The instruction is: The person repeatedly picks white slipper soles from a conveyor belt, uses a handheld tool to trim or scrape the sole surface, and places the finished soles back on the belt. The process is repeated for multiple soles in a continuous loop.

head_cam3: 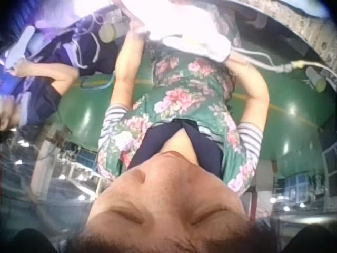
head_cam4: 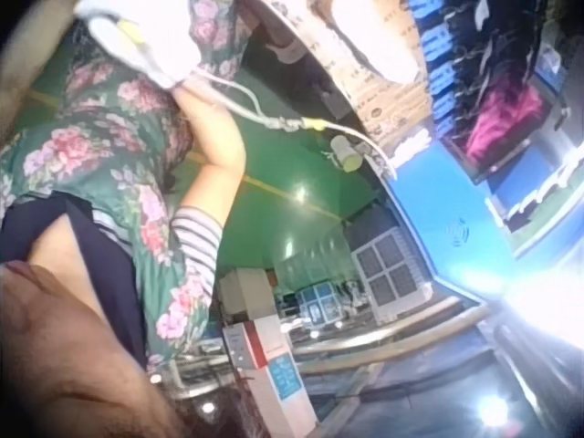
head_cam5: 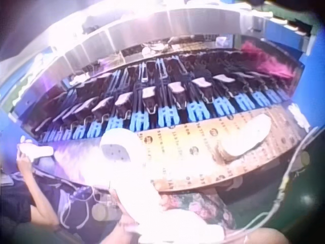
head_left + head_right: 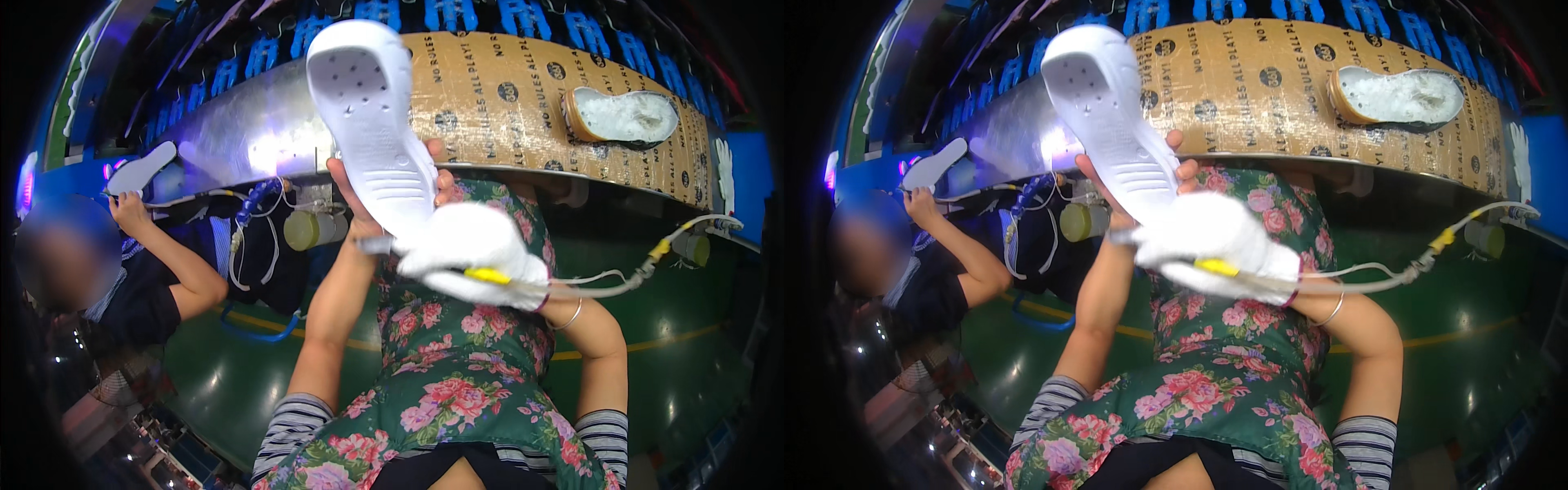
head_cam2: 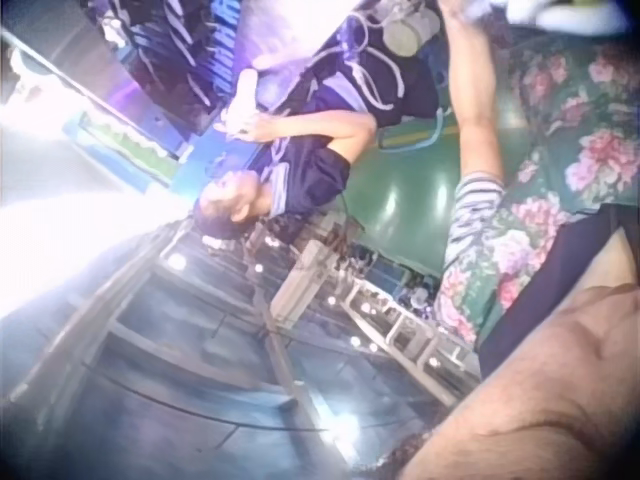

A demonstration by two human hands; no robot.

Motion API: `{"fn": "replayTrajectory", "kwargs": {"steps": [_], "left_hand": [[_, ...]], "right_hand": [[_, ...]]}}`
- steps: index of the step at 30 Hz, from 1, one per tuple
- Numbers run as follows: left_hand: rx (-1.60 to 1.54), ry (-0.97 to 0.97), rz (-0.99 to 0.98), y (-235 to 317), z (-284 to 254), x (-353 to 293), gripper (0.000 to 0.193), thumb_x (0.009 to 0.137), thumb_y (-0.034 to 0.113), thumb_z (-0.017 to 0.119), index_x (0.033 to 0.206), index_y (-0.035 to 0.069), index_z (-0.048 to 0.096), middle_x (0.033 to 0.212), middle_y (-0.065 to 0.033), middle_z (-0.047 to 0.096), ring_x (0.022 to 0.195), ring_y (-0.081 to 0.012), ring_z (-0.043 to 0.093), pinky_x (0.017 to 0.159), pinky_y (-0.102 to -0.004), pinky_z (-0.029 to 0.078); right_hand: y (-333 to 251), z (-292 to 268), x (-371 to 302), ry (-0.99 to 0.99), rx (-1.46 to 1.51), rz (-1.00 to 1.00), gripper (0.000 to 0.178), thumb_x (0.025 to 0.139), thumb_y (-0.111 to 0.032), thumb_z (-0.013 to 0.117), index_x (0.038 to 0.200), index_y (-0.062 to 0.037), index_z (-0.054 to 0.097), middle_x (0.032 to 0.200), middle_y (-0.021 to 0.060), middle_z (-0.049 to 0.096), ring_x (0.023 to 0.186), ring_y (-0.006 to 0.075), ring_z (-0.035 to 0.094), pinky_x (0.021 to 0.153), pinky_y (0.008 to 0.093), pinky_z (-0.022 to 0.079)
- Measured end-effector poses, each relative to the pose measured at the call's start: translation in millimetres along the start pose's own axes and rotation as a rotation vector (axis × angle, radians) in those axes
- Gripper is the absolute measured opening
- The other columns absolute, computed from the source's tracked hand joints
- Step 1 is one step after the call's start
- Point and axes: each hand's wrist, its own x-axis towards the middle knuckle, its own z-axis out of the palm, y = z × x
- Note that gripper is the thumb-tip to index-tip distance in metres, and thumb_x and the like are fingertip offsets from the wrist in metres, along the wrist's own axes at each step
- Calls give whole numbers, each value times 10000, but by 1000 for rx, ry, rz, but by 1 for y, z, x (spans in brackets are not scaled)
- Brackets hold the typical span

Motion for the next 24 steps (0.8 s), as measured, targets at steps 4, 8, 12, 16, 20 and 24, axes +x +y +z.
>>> {"fn": "replayTrajectory", "kwargs": {"steps": [4, 8, 12, 16, 20, 24], "left_hand": [[184, -101, -62, 13, 3, 15, 1083, 726, 895, 673, 1481, 145, 474, 1278, -219, 553, 910, -325, 584, 732, -423, 504], [231, -227, -109, 19, 1, 26, 1291, 660, 990, 595, 1437, -32, 464, 1143, -234, 599, 774, -279, 598, 640, -394, 464], [357, -148, -150, 22, 12, 26, 1183, 753, 908, 605, 1488, -4, 441, 1125, -286, 607, 786, -312, 632, 644, -395, 505], [560, 121, -212, 29, 38, 28, 1111, 823, 861, 559, 1499, -11, 430, 1146, -297, 599, 760, -300, 636, 619, -399, 503], [473, -30, -297, 43, 16, 25, 1006, 862, 744, 633, 1538, 32, 412, 1290, -273, 583, 866, -348, 635, 644, -430, 501], [485, -28, -259, 45, 14, 23, 982, 855, 665, 676, 1554, 33, 401, 1351, -268, 581, 967, -378, 655, 711, -446, 537]], "right_hand": [[1, 0, -6, 12, -393, -77, 371, 713, -17, 816, 1060, -138, 773, 1131, 74, 771, 924, 290, 736, 823, 403, 578], [-16, 4, -14, -135, -57, -14, 412, 722, -28, 836, 1111, -147, 771, 1172, 91, 766, 922, 282, 736, 789, 392, 579], [-20, -11, -1, 114, -270, 1, 354, 749, -83, 833, 1087, -177, 791, 1099, 77, 781, 908, 269, 737, 776, 385, 585], [-14, 0, -11, -18, -493, -159, 284, 801, -84, 787, 1085, -73, 766, 1089, 129, 765, 890, 289, 737, 740, 384, 583], [-20, 12, -22, -110, -146, -47, 358, 723, -46, 796, 1077, -96, 763, 1129, 129, 761, 946, 313, 752, 764, 412, 589], [-26, -5, -14, -36, -232, -36, 415, 738, -48, 811, 1136, -154, 762, 1143, 98, 763, 916, 283, 745, 779, 416, 596]]}}
